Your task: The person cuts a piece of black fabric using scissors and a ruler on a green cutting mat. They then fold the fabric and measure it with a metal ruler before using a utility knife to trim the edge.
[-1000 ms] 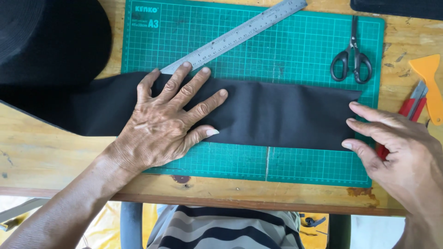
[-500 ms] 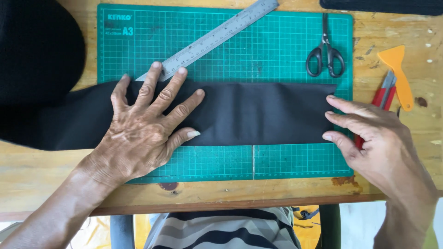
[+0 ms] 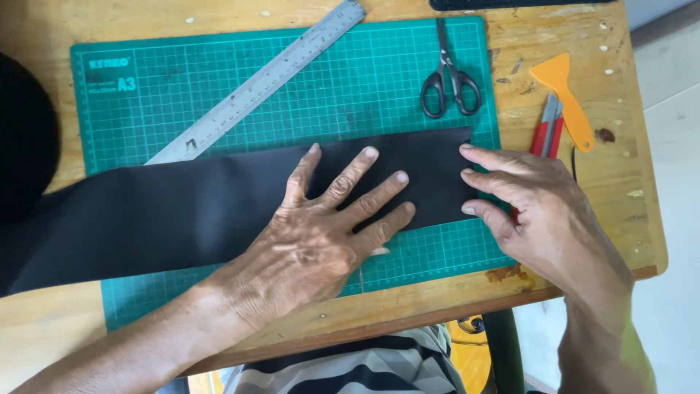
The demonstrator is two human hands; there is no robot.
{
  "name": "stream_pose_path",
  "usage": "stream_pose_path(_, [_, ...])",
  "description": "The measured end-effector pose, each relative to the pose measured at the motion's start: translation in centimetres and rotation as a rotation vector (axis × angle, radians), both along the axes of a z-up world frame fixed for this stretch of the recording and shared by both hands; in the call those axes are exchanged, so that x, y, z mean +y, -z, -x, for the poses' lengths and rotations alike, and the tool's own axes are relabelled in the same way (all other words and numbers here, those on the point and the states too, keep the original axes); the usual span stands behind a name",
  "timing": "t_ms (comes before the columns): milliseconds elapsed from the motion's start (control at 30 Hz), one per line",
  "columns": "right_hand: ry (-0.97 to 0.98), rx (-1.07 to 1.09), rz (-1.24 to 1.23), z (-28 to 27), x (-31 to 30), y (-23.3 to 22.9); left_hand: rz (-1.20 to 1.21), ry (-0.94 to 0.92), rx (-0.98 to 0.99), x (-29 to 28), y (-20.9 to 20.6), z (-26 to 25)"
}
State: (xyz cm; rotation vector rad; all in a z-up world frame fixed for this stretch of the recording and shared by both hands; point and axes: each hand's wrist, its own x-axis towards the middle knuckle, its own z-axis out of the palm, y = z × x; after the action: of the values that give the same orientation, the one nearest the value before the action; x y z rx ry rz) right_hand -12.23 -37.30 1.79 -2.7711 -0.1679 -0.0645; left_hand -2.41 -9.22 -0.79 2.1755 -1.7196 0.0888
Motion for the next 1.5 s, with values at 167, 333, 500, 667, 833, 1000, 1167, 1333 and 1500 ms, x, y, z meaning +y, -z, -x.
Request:
stream_pose_path(167, [0.006, 0.036, 0.003, 0.3, -0.5, 0.3, -0.052, 0.019, 0.081, 0.9, 0.9, -1.3])
stream_pose_path(333, [0.015, 0.03, -0.005, 0.3, -0.5, 0.4, -0.074, -0.004, 0.087, 2.5, 1.0, -1.7])
stream_pose_path(500, [-0.015, 0.001, -0.005, 0.3, -0.7, 0.4, -0.096, -0.076, -0.004, 3.9, 1.5, -2.1])
stream_pose_path(667, [-0.015, -0.01, -0.022, 0.4, -0.9, 0.8, -0.096, -0.11, -0.025, 5.5, 1.3, -2.6])
stream_pose_path(833, [-0.013, -0.003, -0.046, 0.4, -0.5, 0.4, -0.103, -0.114, -0.013, 5.9, 1.2, -2.5])
stream_pose_path(1000, [-0.041, -0.019, 0.082, 0.3, -0.7, 0.5, -0.139, -0.108, 0.002, 5.6, 1.0, -2.9])
stream_pose_path(1167, [-0.066, 0.081, 0.109, -0.8, -1.4, 0.0, -0.128, -0.108, 0.002, 5.5, 0.9, -2.9])
stream_pose_path(1333, [-0.109, 0.051, 0.145, -0.9, -1.9, 0.3, -0.136, -0.122, -0.012, 5.4, 0.9, -2.8])
stream_pose_path(1500, [-0.115, 0.072, 0.091, -0.9, -2.0, -0.2, -0.126, -0.117, 0.003, 5.3, 0.6, -2.9])
